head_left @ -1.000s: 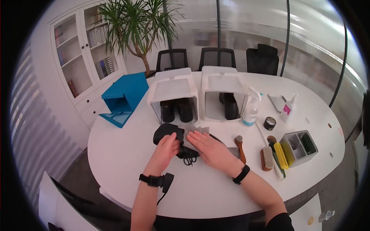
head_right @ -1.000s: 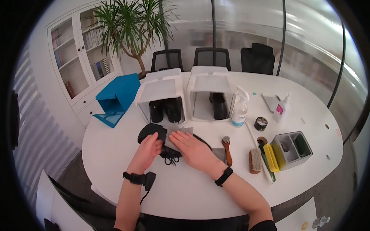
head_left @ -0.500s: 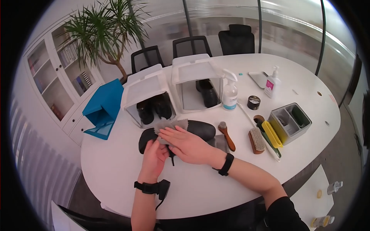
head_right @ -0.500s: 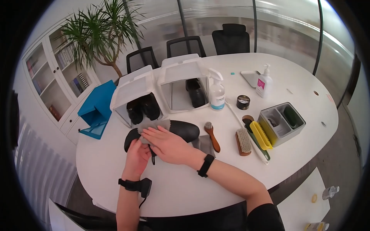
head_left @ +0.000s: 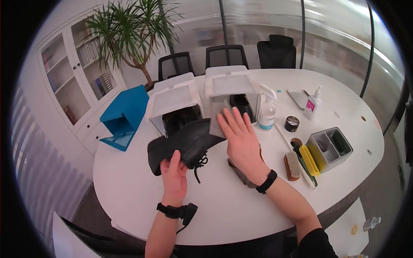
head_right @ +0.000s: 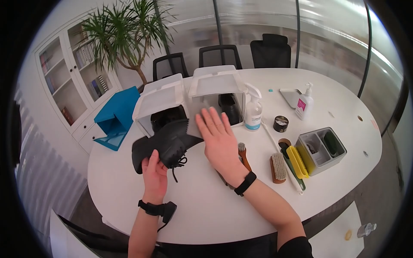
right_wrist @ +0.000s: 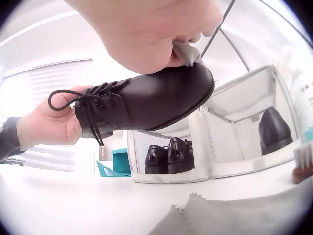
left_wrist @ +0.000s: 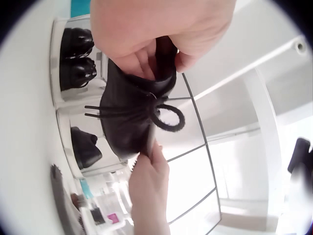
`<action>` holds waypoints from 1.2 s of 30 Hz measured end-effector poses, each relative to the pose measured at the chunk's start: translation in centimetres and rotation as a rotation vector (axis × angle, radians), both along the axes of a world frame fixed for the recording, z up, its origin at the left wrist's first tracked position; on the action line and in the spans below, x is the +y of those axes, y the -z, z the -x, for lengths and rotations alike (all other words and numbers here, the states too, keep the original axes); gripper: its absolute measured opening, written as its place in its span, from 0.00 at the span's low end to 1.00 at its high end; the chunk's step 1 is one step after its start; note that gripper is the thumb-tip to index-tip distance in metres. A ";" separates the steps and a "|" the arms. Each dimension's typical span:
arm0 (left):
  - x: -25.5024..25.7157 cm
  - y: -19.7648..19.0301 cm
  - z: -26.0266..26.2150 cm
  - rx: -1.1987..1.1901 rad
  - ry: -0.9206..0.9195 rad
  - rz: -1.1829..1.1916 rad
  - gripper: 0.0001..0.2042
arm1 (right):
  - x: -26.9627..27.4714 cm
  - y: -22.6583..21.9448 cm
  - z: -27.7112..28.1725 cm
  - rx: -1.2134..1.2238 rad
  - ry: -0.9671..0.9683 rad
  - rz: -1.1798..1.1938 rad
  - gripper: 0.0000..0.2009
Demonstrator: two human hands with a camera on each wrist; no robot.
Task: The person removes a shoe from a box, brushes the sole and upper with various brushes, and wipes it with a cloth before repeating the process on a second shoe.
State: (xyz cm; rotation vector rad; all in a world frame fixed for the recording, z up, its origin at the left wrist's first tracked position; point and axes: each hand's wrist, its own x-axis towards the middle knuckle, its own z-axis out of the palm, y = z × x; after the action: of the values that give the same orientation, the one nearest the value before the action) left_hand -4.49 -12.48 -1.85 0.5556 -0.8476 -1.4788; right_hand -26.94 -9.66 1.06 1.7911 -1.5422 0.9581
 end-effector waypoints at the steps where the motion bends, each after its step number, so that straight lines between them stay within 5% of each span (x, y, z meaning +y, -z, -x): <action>1: 0.2 0.0 0.0 -0.033 0.010 0.076 0.16 | 0.0 0.2 0.1 -0.008 0.003 -0.015 0.33; 4: 0.7 0.3 0.3 -0.063 0.009 0.169 0.13 | 0.1 0.9 -1.4 -0.316 -0.275 -0.014 0.33; 6: 0.0 2.3 -0.2 0.000 0.200 0.102 0.11 | 0.6 1.2 -2.9 -0.332 -0.437 -0.138 0.33; 7: -1.7 4.6 -0.5 0.249 0.474 0.306 0.13 | 1.1 1.3 -3.9 -0.270 -0.512 -0.168 0.33; 11: 1.3 1.2 0.7 0.187 0.160 0.074 0.14 | 2.7 0.6 -6.3 -0.155 -0.670 -0.210 0.31; 18: 0.5 0.8 -0.1 0.121 0.042 0.123 0.17 | 1.5 -0.1 -3.3 0.026 -0.551 -0.123 0.29; 20: 0.4 -0.7 -0.2 0.242 0.084 0.099 0.19 | 1.1 -0.2 -1.8 0.124 -0.313 -0.065 0.30; 22: -0.2 -0.3 -0.2 0.252 0.098 0.073 0.22 | 0.6 0.1 -0.6 0.122 -0.277 -0.061 0.30; 28: -1.8 1.9 -0.7 0.298 0.111 -0.075 0.22 | -1.9 3.9 3.6 -0.210 0.001 -0.202 0.27; 29: -1.8 1.8 -0.7 0.295 0.110 -0.075 0.22 | -1.6 3.2 3.4 -0.460 -0.066 -0.337 0.23; 32: -1.5 1.5 -0.4 0.348 0.139 -0.125 0.22 | -0.4 0.6 1.2 -0.681 -0.048 -0.396 0.21; 36: -0.8 1.0 0.1 0.384 0.289 -0.111 0.23 | 1.0 -0.8 -1.9 -0.775 -0.208 -0.301 0.12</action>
State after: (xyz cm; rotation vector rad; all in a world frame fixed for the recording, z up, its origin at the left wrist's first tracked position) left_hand -4.59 -13.28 -2.87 0.2195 -0.5600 -1.8313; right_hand -25.00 -8.68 1.82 1.9200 -2.0636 1.7449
